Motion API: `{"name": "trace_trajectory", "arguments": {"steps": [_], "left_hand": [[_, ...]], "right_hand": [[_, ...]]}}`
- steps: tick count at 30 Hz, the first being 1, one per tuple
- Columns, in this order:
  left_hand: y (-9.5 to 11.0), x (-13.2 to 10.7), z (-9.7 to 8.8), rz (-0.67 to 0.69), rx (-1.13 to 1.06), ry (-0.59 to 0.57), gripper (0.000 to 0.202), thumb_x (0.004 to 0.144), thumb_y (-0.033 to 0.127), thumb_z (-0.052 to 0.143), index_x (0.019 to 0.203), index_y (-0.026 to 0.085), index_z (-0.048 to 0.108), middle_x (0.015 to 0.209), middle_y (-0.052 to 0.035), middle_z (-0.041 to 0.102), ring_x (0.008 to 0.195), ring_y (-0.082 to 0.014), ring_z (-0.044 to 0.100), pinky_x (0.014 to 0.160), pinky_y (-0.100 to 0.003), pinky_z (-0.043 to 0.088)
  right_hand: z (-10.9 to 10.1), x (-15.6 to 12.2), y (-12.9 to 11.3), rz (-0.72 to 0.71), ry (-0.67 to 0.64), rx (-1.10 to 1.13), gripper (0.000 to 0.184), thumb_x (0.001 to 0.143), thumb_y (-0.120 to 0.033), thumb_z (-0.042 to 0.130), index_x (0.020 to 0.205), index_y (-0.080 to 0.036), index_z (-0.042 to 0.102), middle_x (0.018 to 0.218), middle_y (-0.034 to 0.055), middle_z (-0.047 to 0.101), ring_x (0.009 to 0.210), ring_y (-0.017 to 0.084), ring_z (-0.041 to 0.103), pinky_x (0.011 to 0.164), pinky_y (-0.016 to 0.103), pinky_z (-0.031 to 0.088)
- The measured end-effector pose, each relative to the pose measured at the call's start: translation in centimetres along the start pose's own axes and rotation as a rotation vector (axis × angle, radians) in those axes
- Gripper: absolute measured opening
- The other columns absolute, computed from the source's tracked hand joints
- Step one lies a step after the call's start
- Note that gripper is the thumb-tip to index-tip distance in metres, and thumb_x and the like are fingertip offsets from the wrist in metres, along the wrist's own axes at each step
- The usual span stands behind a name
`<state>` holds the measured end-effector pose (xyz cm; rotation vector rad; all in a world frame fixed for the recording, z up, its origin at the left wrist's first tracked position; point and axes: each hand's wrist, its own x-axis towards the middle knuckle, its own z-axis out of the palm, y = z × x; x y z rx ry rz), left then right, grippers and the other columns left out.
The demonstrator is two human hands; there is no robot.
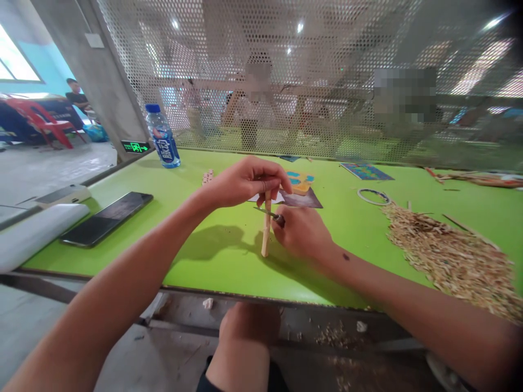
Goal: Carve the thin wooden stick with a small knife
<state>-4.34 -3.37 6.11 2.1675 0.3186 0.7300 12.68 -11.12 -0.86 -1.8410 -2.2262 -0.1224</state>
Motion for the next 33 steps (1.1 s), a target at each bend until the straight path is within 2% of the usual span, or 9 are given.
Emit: {"name": "trace_trajectory", "arguments": {"steps": [12, 18, 21, 26, 33], "left_hand": [[0.3, 0.0, -0.7, -0.018, -0.075, -0.071, 0.021, 0.091, 0.030, 0.072, 0.084, 0.011, 0.075, 0.069, -0.0042, 0.067, 0.059, -0.0090, 0.063, 0.055, -0.019, 0.053], [0.4, -0.2, -1.3, -0.023, -0.093, -0.117, 0.019, 0.089, 0.027, 0.073, 0.079, 0.011, 0.074, 0.071, -0.0047, 0.067, 0.062, -0.0101, 0.064, 0.058, -0.020, 0.054], [0.5, -0.2, -1.5, -0.021, -0.083, -0.114, 0.017, 0.088, 0.025, 0.074, 0.079, 0.011, 0.075, 0.073, -0.0051, 0.069, 0.062, -0.0096, 0.064, 0.058, -0.020, 0.054], [0.0, -0.1, -1.8, -0.023, -0.054, -0.107, 0.013, 0.088, 0.020, 0.072, 0.080, 0.010, 0.075, 0.071, -0.0052, 0.070, 0.062, -0.0097, 0.065, 0.058, -0.019, 0.054], [-0.2, 0.0, -1.1, -0.016, 0.043, -0.046, 0.014, 0.092, 0.014, 0.065, 0.084, 0.010, 0.076, 0.070, -0.0057, 0.071, 0.063, -0.0097, 0.066, 0.058, -0.018, 0.053]], "right_hand": [[0.7, -0.4, 0.1, -0.039, -0.004, 0.065, 0.027, 0.091, -0.026, 0.051, 0.081, -0.015, 0.073, 0.068, 0.0098, 0.070, 0.057, 0.018, 0.050, 0.058, 0.035, 0.020], [1.4, -0.7, 0.0, -0.046, -0.044, 0.042, 0.027, 0.089, -0.027, 0.053, 0.075, -0.015, 0.073, 0.063, 0.0087, 0.068, 0.054, 0.016, 0.046, 0.056, 0.034, 0.020], [1.9, -1.1, 0.1, -0.070, -0.080, -0.023, 0.028, 0.087, -0.030, 0.055, 0.073, -0.016, 0.074, 0.062, 0.0091, 0.068, 0.053, 0.015, 0.046, 0.056, 0.034, 0.018], [1.9, -0.9, 0.0, -0.058, -0.095, 0.001, 0.027, 0.088, -0.029, 0.054, 0.073, -0.017, 0.074, 0.064, 0.0079, 0.069, 0.054, 0.015, 0.044, 0.056, 0.033, 0.018], [0.8, 0.4, 0.2, -0.013, 0.049, 0.102, 0.018, 0.089, -0.025, 0.056, 0.085, -0.017, 0.071, 0.073, 0.0063, 0.070, 0.060, 0.016, 0.049, 0.058, 0.032, 0.022]]}}
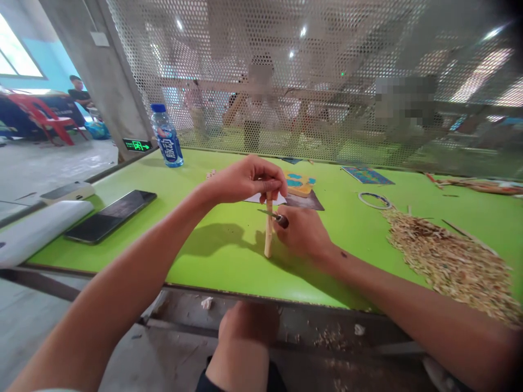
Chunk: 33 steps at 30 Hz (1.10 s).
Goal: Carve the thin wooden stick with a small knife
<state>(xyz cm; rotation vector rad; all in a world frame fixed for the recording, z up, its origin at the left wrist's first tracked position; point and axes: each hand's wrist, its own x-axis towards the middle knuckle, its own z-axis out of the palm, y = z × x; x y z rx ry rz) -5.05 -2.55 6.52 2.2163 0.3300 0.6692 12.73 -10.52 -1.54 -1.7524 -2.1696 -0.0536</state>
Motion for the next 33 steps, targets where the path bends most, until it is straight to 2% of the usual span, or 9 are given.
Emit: {"name": "trace_trajectory", "arguments": {"steps": [5, 16, 23, 33], "left_hand": [[0.3, 0.0, 0.5, 0.008, 0.063, 0.035, 0.015, 0.092, 0.013, 0.063, 0.086, 0.010, 0.076, 0.068, -0.0050, 0.071, 0.061, -0.0093, 0.065, 0.056, -0.018, 0.052], [0.3, -0.1, 0.0, -0.013, 0.013, 0.004, 0.013, 0.091, 0.015, 0.067, 0.082, 0.010, 0.075, 0.071, -0.0064, 0.072, 0.063, -0.0101, 0.067, 0.057, -0.018, 0.052], [0.7, -0.2, -0.2, 0.008, -0.009, -0.028, 0.015, 0.088, 0.023, 0.073, 0.079, 0.011, 0.076, 0.072, -0.0071, 0.073, 0.064, -0.0105, 0.066, 0.057, -0.019, 0.052], [0.6, -0.4, -0.9, 0.012, -0.050, -0.057, 0.021, 0.086, 0.032, 0.077, 0.077, 0.012, 0.077, 0.074, -0.0083, 0.074, 0.063, -0.0106, 0.067, 0.059, -0.020, 0.055]], "right_hand": [[-0.5, -0.1, -0.2, -0.011, -0.005, -0.059, 0.018, 0.091, -0.025, 0.055, 0.092, -0.016, 0.070, 0.079, 0.0076, 0.071, 0.063, 0.017, 0.051, 0.059, 0.033, 0.021], [0.6, -0.8, 0.4, -0.026, -0.023, 0.023, 0.021, 0.089, -0.025, 0.052, 0.077, -0.017, 0.067, 0.063, 0.0053, 0.061, 0.056, 0.015, 0.039, 0.058, 0.034, 0.019], [0.6, -1.1, -0.1, -0.005, -0.041, 0.017, 0.022, 0.088, -0.024, 0.051, 0.076, -0.017, 0.068, 0.060, 0.0046, 0.059, 0.054, 0.015, 0.036, 0.057, 0.034, 0.018], [1.6, -1.4, 0.2, -0.024, -0.017, -0.048, 0.027, 0.090, -0.027, 0.051, 0.078, -0.016, 0.072, 0.064, 0.0087, 0.067, 0.055, 0.016, 0.044, 0.057, 0.034, 0.017]]}}
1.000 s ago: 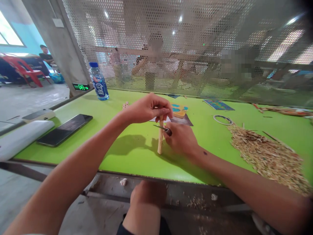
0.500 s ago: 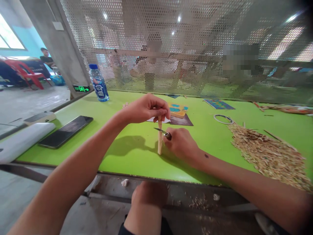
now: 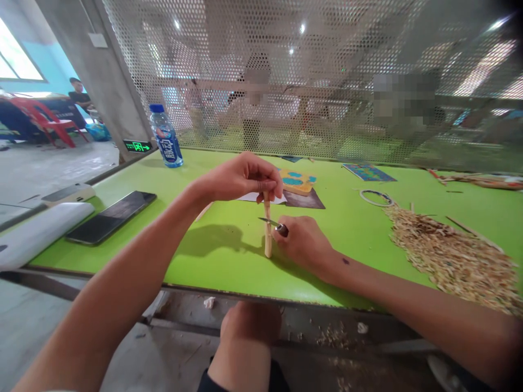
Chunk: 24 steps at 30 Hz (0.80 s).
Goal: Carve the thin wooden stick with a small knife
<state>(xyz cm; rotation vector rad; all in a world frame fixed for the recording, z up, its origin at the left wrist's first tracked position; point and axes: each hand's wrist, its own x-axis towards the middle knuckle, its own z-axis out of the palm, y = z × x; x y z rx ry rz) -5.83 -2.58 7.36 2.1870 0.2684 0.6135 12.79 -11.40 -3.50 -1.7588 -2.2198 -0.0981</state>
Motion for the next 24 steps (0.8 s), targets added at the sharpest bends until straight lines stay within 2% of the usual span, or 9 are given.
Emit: {"name": "trace_trajectory", "arguments": {"steps": [6, 12, 18, 24], "left_hand": [[-0.6, -0.2, -0.6, -0.018, -0.021, -0.008, 0.025, 0.085, 0.035, 0.079, 0.078, 0.012, 0.077, 0.075, -0.0089, 0.075, 0.065, -0.0109, 0.067, 0.062, -0.021, 0.056], [-0.8, 0.0, -0.2, -0.023, -0.002, 0.023, 0.022, 0.085, 0.033, 0.079, 0.082, 0.011, 0.079, 0.074, -0.0085, 0.074, 0.064, -0.0116, 0.068, 0.059, -0.021, 0.055], [-0.4, 0.3, 1.0, 0.004, 0.104, 0.103, 0.013, 0.088, 0.021, 0.072, 0.089, 0.010, 0.079, 0.069, -0.0064, 0.073, 0.060, -0.0103, 0.066, 0.054, -0.019, 0.051], [-0.8, 0.4, 1.1, -0.002, 0.127, 0.134, 0.013, 0.089, 0.019, 0.070, 0.089, 0.010, 0.079, 0.069, -0.0067, 0.074, 0.057, -0.0095, 0.066, 0.052, -0.017, 0.049]], "right_hand": [[0.2, -0.5, 0.1, -0.015, -0.062, -0.120, 0.029, 0.087, -0.030, 0.052, 0.078, -0.016, 0.076, 0.066, 0.0107, 0.071, 0.053, 0.016, 0.046, 0.057, 0.034, 0.015], [-0.6, 0.5, -0.1, 0.004, -0.061, -0.040, 0.026, 0.088, -0.027, 0.053, 0.078, -0.017, 0.074, 0.069, 0.0086, 0.071, 0.057, 0.017, 0.048, 0.057, 0.034, 0.017], [-1.9, 1.5, -0.3, 0.050, 0.020, 0.007, 0.022, 0.090, -0.027, 0.053, 0.085, -0.018, 0.072, 0.074, 0.0073, 0.071, 0.061, 0.017, 0.050, 0.058, 0.033, 0.021], [-1.6, 1.0, -0.1, 0.031, -0.031, 0.035, 0.020, 0.089, -0.024, 0.053, 0.080, -0.017, 0.070, 0.067, 0.0065, 0.067, 0.058, 0.016, 0.046, 0.058, 0.033, 0.022]]}}
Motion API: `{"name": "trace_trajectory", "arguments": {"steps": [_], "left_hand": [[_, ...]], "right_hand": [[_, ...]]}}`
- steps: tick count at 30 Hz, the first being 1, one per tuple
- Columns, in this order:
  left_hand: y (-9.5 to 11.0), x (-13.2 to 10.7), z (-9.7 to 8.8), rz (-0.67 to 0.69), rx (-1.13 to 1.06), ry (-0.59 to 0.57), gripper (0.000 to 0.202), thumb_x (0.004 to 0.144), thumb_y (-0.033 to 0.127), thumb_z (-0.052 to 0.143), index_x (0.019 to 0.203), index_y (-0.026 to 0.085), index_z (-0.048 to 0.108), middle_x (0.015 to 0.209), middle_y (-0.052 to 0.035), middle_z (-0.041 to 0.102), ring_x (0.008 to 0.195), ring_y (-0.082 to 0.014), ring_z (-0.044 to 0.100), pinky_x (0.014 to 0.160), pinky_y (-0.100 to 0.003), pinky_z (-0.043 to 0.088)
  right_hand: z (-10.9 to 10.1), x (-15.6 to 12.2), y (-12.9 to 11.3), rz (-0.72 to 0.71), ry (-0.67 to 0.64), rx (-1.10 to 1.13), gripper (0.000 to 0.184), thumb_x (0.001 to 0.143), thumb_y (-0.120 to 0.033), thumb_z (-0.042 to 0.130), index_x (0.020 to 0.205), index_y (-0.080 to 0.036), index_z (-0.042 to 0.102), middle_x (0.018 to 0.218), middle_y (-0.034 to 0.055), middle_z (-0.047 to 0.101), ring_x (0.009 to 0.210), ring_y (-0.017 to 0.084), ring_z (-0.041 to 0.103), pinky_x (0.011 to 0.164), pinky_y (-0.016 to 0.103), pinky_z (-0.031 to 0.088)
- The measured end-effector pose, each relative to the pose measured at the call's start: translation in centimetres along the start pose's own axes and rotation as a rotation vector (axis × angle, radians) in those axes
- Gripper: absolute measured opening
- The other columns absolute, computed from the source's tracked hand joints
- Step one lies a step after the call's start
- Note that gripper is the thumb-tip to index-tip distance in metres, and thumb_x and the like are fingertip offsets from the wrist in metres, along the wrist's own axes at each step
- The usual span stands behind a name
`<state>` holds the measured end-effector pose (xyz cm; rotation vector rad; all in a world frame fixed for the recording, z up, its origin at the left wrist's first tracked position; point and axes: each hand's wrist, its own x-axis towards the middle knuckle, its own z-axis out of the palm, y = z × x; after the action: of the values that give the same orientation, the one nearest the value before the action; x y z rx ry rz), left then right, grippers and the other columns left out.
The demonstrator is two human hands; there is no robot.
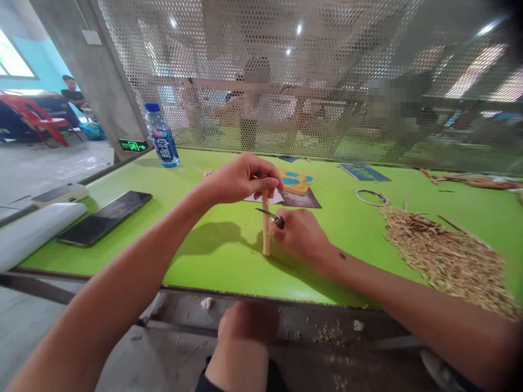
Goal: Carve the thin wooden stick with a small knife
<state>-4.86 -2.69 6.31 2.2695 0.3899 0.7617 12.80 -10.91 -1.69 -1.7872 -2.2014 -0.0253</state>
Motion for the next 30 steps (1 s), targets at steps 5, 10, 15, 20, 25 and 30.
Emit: {"name": "trace_trajectory", "arguments": {"steps": [5, 10, 15, 20, 25, 30], "left_hand": [[-0.2, -0.1, -0.6, -0.016, -0.030, -0.036, 0.013, 0.088, 0.022, 0.073, 0.084, 0.010, 0.079, 0.069, -0.0079, 0.074, 0.058, -0.0102, 0.065, 0.052, -0.018, 0.050], [0.1, -0.4, -1.4, -0.035, -0.032, -0.083, 0.014, 0.088, 0.025, 0.074, 0.086, 0.012, 0.080, 0.070, -0.0075, 0.075, 0.060, -0.0102, 0.067, 0.054, -0.018, 0.051], [-0.1, -0.6, -2.4, -0.047, -0.012, -0.118, 0.014, 0.086, 0.027, 0.076, 0.087, 0.014, 0.082, 0.075, -0.0085, 0.078, 0.064, -0.0121, 0.071, 0.059, -0.019, 0.054], [-0.6, -0.7, -2.9, -0.054, -0.015, -0.133, 0.013, 0.085, 0.024, 0.077, 0.089, 0.014, 0.083, 0.078, -0.0092, 0.079, 0.065, -0.0120, 0.071, 0.059, -0.019, 0.054], [-0.2, -0.5, -2.1, -0.029, 0.001, -0.096, 0.013, 0.086, 0.021, 0.075, 0.091, 0.012, 0.083, 0.075, -0.0091, 0.079, 0.061, -0.0106, 0.068, 0.054, -0.018, 0.050], [0.4, -0.3, -1.3, -0.030, 0.050, -0.043, 0.012, 0.085, 0.020, 0.075, 0.090, 0.011, 0.083, 0.074, -0.0090, 0.078, 0.062, -0.0111, 0.069, 0.053, -0.017, 0.049]], "right_hand": [[0.4, -0.4, 0.0, -0.017, -0.021, 0.031, 0.022, 0.090, -0.024, 0.053, 0.076, -0.017, 0.068, 0.063, 0.0049, 0.063, 0.055, 0.014, 0.038, 0.057, 0.033, 0.020], [0.9, -0.7, 0.2, -0.053, -0.025, -0.006, 0.023, 0.090, -0.026, 0.053, 0.078, -0.016, 0.070, 0.063, 0.0053, 0.064, 0.054, 0.014, 0.040, 0.056, 0.033, 0.019], [1.4, -0.9, 0.5, -0.060, -0.012, -0.084, 0.026, 0.091, -0.028, 0.052, 0.080, -0.015, 0.072, 0.068, 0.0089, 0.069, 0.055, 0.015, 0.045, 0.057, 0.033, 0.018], [1.7, -0.9, 0.6, -0.044, -0.011, -0.088, 0.029, 0.090, -0.030, 0.053, 0.077, -0.015, 0.073, 0.067, 0.0092, 0.069, 0.054, 0.015, 0.043, 0.057, 0.034, 0.016], [1.0, -0.3, 0.3, 0.006, 0.016, -0.045, 0.026, 0.090, -0.028, 0.053, 0.075, -0.017, 0.071, 0.067, 0.0080, 0.069, 0.056, 0.016, 0.044, 0.057, 0.033, 0.018], [0.0, 0.3, -0.4, 0.006, -0.004, -0.032, 0.021, 0.091, -0.025, 0.053, 0.083, -0.017, 0.071, 0.073, 0.0087, 0.071, 0.059, 0.017, 0.050, 0.057, 0.033, 0.021]]}}
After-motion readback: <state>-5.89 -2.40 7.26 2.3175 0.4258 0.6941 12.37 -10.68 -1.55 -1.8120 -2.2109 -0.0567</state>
